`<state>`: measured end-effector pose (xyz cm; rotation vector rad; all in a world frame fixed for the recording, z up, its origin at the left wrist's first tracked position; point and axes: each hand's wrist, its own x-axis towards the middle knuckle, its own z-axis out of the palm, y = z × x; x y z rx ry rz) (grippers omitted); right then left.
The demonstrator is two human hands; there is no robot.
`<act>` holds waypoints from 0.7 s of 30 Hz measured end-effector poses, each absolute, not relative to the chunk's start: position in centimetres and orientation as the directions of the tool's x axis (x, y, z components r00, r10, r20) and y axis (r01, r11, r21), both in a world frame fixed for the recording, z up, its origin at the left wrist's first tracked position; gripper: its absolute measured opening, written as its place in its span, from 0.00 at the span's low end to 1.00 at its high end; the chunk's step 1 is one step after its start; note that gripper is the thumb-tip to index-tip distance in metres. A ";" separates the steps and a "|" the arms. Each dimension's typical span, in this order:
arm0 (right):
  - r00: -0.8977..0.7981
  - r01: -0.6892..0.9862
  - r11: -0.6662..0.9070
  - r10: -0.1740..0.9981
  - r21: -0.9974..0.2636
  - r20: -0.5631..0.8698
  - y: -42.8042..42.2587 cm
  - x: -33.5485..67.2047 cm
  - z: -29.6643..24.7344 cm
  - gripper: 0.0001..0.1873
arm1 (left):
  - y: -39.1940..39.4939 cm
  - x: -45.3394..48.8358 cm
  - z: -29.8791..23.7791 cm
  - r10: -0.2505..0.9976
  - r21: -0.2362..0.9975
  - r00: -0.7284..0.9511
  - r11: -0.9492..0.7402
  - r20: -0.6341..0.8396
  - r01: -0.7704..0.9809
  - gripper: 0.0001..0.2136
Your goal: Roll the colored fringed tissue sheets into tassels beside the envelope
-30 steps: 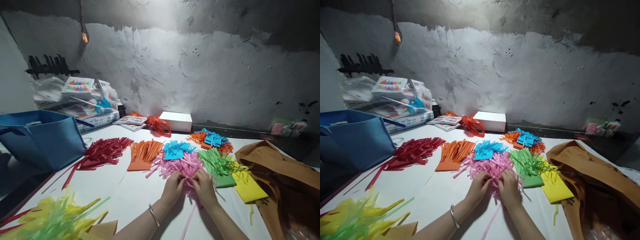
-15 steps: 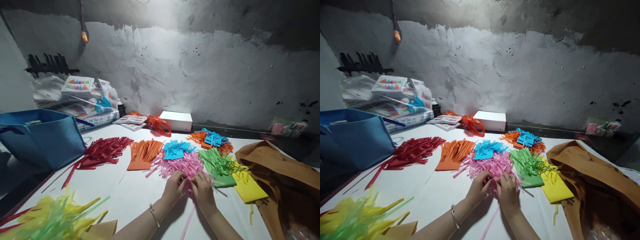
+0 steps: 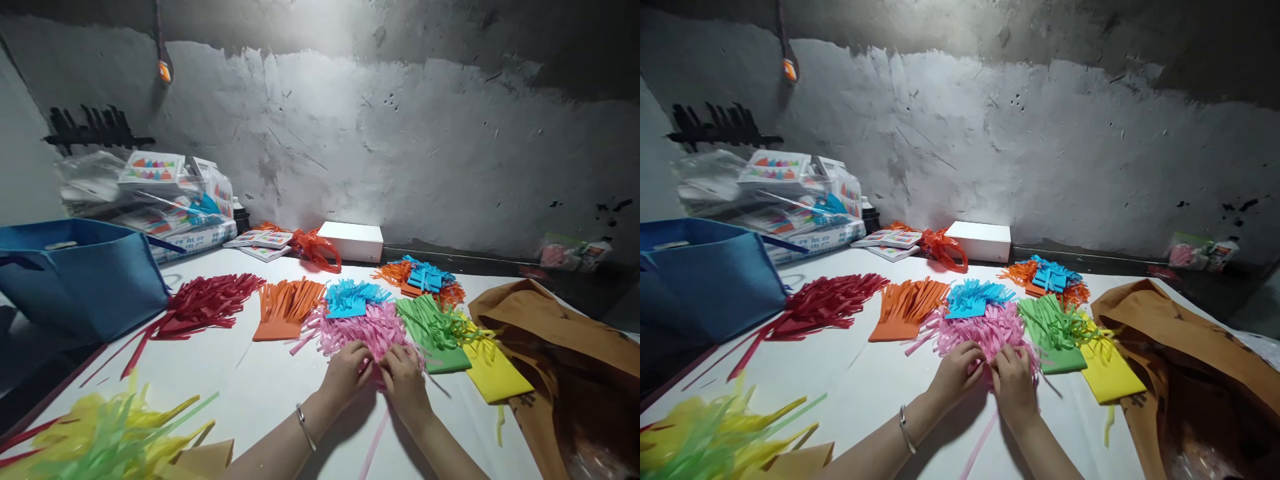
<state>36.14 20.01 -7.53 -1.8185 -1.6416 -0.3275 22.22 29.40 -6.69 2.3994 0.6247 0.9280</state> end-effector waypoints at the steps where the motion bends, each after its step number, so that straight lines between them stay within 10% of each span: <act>1: 0.180 0.954 0.002 0.795 -0.300 0.579 20.0 36.1 -7.5 0.09 | 29.4 22.2 -6.7 0.568 0.581 0.667 -0.777 0.482 0.243 0.07; 21: 0.156 0.985 -0.067 0.749 -0.160 0.644 16.1 37.3 -6.3 0.15 | 29.6 22.6 -6.7 0.685 0.671 0.573 -0.683 0.450 0.289 0.07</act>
